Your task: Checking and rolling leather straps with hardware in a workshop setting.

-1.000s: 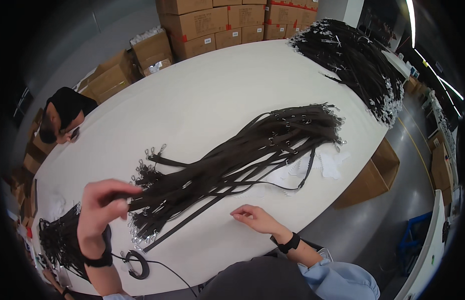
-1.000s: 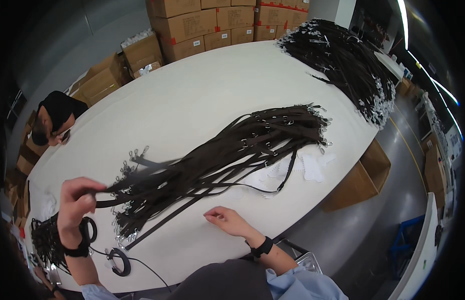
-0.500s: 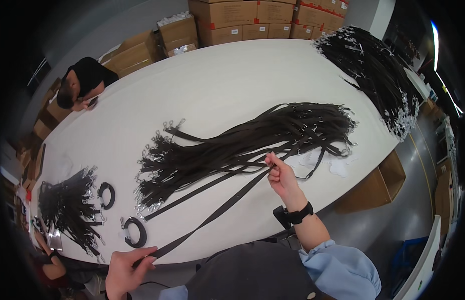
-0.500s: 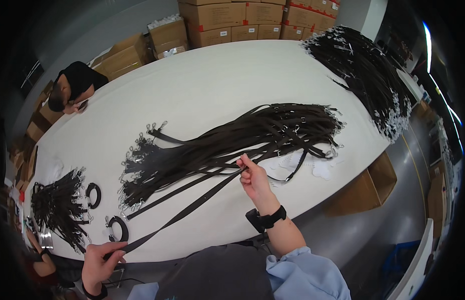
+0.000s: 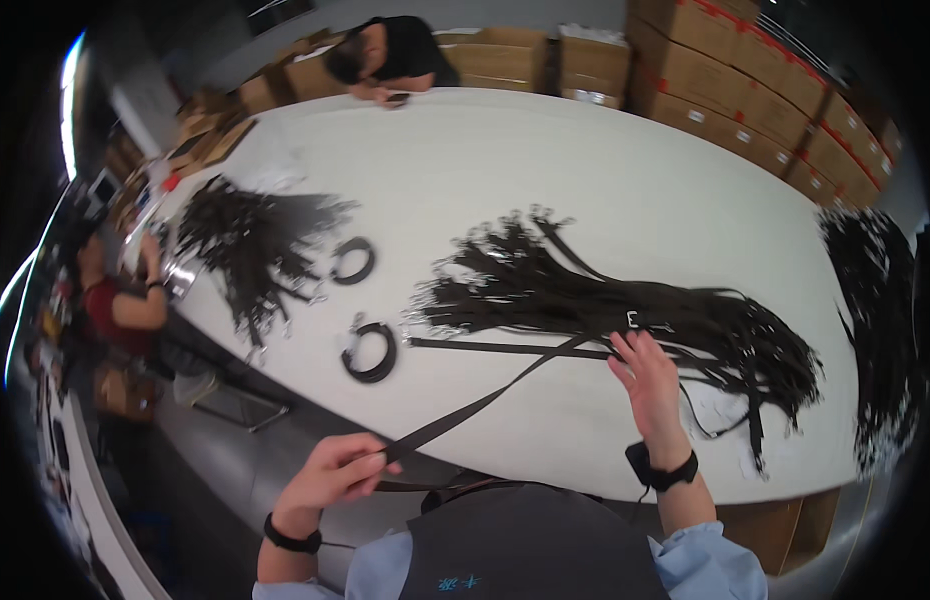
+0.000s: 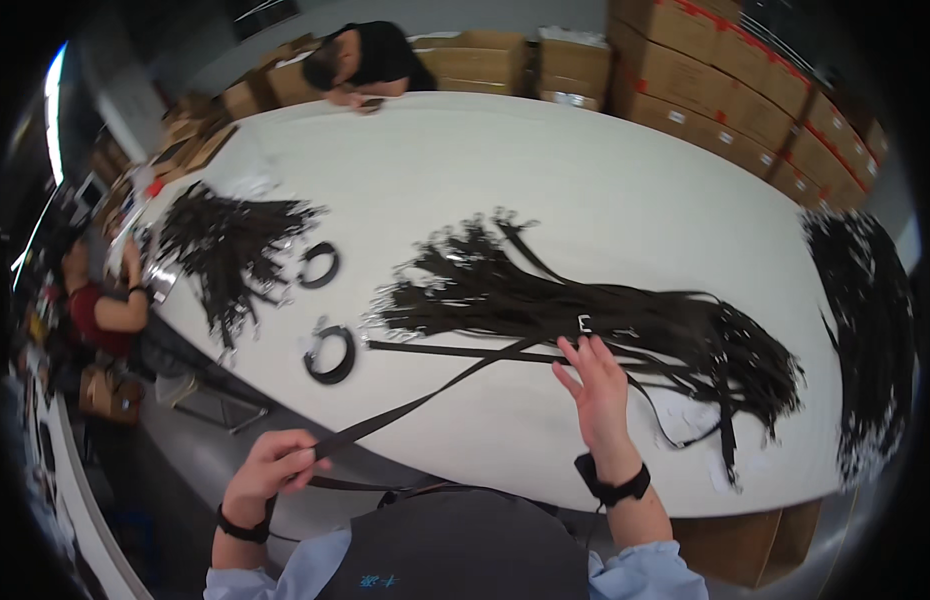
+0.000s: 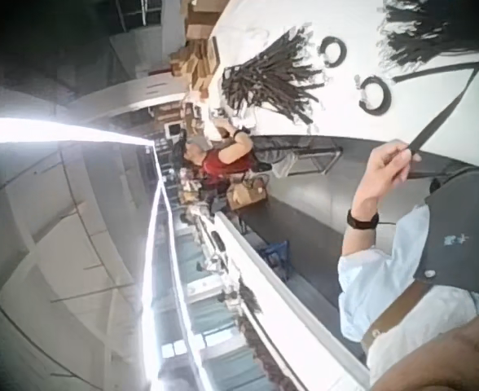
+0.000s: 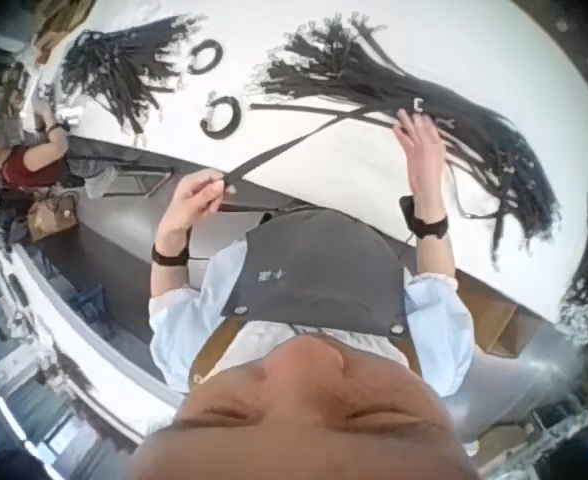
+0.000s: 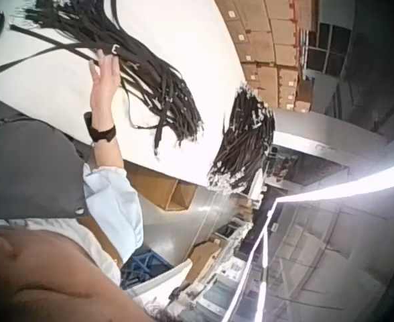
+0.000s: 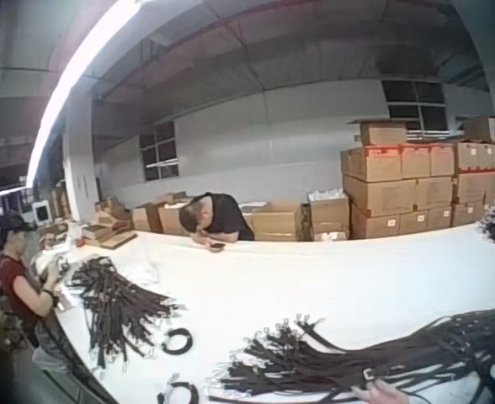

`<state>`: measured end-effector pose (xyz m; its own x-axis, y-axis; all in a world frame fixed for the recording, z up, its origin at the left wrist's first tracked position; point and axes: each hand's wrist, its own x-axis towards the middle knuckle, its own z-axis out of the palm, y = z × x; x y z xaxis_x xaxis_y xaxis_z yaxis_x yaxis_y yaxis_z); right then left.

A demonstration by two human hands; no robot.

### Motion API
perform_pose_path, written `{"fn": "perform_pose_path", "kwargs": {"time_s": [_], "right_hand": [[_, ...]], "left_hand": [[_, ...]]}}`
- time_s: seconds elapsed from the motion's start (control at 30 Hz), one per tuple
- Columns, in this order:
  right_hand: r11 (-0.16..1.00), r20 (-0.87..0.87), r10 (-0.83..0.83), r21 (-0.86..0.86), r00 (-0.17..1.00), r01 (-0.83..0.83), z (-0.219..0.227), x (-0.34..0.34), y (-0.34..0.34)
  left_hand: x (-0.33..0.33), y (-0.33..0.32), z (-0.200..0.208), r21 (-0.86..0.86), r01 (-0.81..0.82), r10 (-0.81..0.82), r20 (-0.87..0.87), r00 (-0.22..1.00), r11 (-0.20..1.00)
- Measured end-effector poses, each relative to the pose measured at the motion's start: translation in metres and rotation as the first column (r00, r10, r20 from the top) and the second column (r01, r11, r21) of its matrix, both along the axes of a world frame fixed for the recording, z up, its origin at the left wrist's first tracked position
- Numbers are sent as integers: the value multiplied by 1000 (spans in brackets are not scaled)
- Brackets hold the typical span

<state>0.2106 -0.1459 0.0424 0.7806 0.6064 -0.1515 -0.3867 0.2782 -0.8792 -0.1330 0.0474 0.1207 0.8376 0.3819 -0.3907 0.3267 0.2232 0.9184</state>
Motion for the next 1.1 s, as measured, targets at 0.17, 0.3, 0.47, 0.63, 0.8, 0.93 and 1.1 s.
{"fn": "perform_pose_path", "kwargs": {"time_s": [0.17, 0.3, 0.47, 0.63, 0.8, 0.93, 1.1], "right_hand": [[786, 851, 525, -486, 0, -382, 54, -106, 35], [638, 763, 631, -611, -136, -468, 54, -114, 66], [955, 828, 295, -261, 476, -138, 38, -60, 71], [975, 710, 188, -219, 679, -41, 5, -9, 76], [935, 818, 309, -355, 485, 5, -14, -10, 85], [917, 905, 399, -395, 146, -56, 17, -71, 100], [945, 981, 141, -92, 137, -313, 73, -135, 102]], "left_hand": [[20, -36, -1, -34, 71, -71, 8, 997, 997], [3, -43, 13, 103, 138, -146, 75, 986, 985], [-53, -38, -5, 78, 60, -50, -123, 991, 995], [-101, -43, -14, -43, -3, 0, -77, 997, 999], [-105, -44, -22, -493, -75, 292, 379, 878, 867], [-70, -34, -18, -534, -4, 349, 547, 761, 846], [-13, -50, 17, -323, 90, 62, 432, 900, 942]]}}
